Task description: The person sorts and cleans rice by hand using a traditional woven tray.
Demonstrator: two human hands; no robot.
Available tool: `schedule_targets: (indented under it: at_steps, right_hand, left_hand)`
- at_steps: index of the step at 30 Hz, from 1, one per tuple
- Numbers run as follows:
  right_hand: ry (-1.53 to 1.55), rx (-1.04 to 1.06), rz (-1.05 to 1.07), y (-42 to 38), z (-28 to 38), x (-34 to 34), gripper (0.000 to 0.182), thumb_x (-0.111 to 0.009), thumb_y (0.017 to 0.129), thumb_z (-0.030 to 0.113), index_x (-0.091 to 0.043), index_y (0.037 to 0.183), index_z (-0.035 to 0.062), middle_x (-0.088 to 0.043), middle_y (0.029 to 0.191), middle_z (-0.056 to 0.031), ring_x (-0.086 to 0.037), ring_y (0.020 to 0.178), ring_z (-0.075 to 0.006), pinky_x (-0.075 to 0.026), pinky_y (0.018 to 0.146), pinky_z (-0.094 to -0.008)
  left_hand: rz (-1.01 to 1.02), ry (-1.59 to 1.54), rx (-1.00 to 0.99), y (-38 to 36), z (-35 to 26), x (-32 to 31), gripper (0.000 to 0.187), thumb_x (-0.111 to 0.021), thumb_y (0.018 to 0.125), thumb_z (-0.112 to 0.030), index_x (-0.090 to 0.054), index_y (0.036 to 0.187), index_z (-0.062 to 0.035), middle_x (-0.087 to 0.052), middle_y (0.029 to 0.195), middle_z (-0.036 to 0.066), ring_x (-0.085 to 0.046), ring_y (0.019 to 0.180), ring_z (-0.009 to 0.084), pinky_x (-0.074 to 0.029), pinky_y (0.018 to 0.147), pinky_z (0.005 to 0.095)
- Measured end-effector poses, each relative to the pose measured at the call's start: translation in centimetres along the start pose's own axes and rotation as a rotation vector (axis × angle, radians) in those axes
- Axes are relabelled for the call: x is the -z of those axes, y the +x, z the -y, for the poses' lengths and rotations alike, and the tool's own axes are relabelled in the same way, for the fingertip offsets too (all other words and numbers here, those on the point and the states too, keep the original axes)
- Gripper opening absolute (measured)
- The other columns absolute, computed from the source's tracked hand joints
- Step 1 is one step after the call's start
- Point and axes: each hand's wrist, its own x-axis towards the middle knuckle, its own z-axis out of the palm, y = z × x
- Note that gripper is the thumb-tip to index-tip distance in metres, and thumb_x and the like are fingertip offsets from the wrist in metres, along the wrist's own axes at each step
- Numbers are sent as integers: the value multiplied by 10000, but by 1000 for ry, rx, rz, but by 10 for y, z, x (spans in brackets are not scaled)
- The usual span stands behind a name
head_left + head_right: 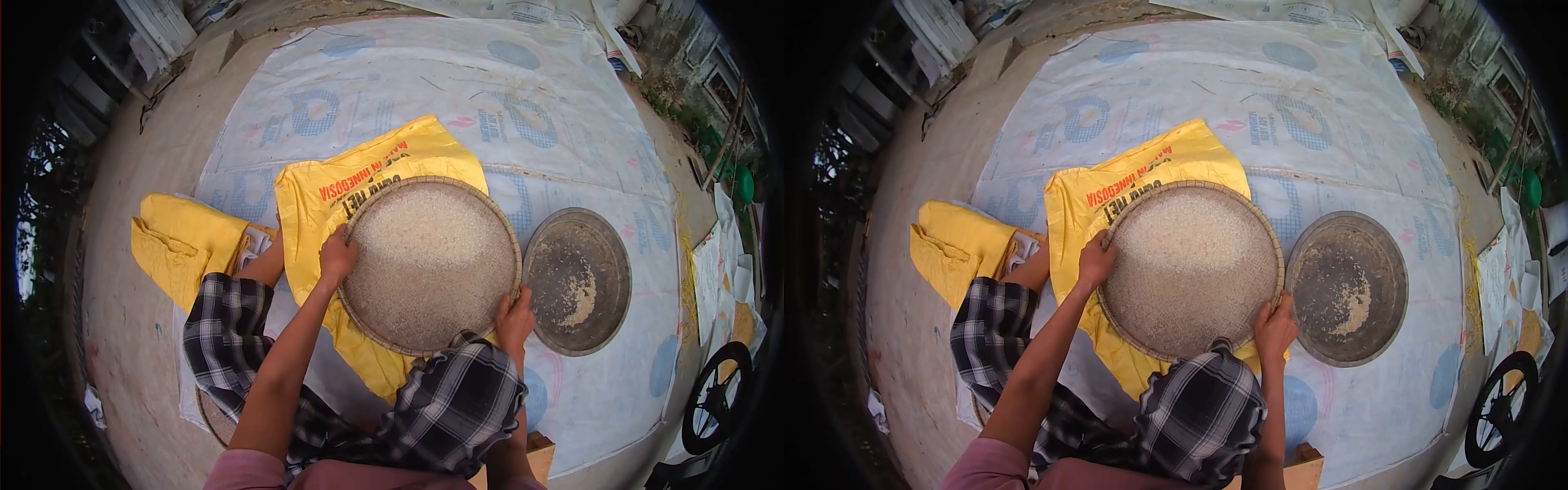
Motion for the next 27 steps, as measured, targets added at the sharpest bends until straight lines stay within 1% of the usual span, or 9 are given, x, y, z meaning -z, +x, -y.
schedule_targets:
  at_steps: [5, 6, 8, 11, 17, 20, 22, 23, 27]
  right_hand:
    - [127, 212, -173, 19, 44, 7, 234, -630, 826, 93, -577, 1046, 30, -636, 862, -214, -638, 723, -381, -481, 605, -453]
    - [290, 346, -203, 24, 63, 0, 167, -643, 811, 55, -612, 972, 24, -636, 852, -189, -639, 718, -365, -486, 601, -429]
    - [423, 532, 24, 33, 98, -27, 63, -656, 782, 11, -645, 842, 25, -624, 811, -158, -634, 695, -346, -487, 590, -398]
    - [403, 580, 193, 43, 110, -77, 73, -652, 770, 6, -653, 840, 30, -599, 763, -156, -621, 671, -348, -484, 586, -402]
    - [174, 698, 240, 49, 103, -105, 73, -692, 764, 29, -656, 825, 14, -615, 772, -156, -619, 636, -323, -487, 584, -380]
    - [253, 719, 191, 55, 109, -96, 75, -593, 812, 10, -576, 739, 21, -600, 740, -119, -594, 571, -287, -470, 511, -367]
    - [932, -173, 574, 65, 106, -80, 106, -535, 835, -6, -561, 739, 32, -573, 670, -42, -554, 512, -162, -419, 445, -287]
    - [1354, -337, 596, 68, 108, -74, 111, -524, 845, -3, -570, 755, 42, -527, 622, 16, -496, 506, -72, -369, 428, -225]
    - [841, -10, 461, 67, 103, -100, 42, -649, 800, 39, -640, 810, -1, -607, 626, -38, -560, 520, -119, -427, 470, -259]
  left_hand:
    - [-357, 160, -402, -19, -18, 1, 352, -680, 776, -108, -646, 1123, -61, -651, 1017, 164, -564, 1051, 332, -460, 883, 418]
    - [-348, 164, -392, -24, -24, -1, 352, -680, 776, -108, -646, 1123, -61, -651, 1017, 164, -564, 1051, 332, -460, 883, 418]
    - [-173, 98, -511, -28, -38, -7, 209, -691, 767, -100, -699, 974, -71, -669, 940, 131, -601, 938, 304, -470, 802, 419]
    - [29, -33, -389, -31, -51, -33, 122, -713, 769, -79, -703, 884, -38, -677, 870, 124, -643, 806, 268, -506, 743, 370]
    - [5, -36, -449, -29, -56, -62, 132, -728, 766, -105, -703, 878, -40, -667, 817, 118, -648, 745, 256, -508, 686, 361]
    - [1, -9, -467, -27, -56, -69, 139, -735, 764, -132, -706, 879, -60, -659, 805, 102, -646, 743, 254, -506, 680, 363]
    - [-2, 1, -457, -25, -54, -71, 141, -738, 762, -146, -707, 878, -72, -656, 801, 94, -645, 741, 252, -505, 677, 364]
    - [-27, 9, -484, -24, -54, -72, 132, -735, 761, -147, -700, 868, -78, -657, 801, 88, -642, 736, 254, -505, 680, 366]
    - [-42, -32, -476, -27, -58, -69, 91, -707, 768, -126, -664, 818, -63, -642, 764, 68, -630, 706, 215, -502, 664, 348]
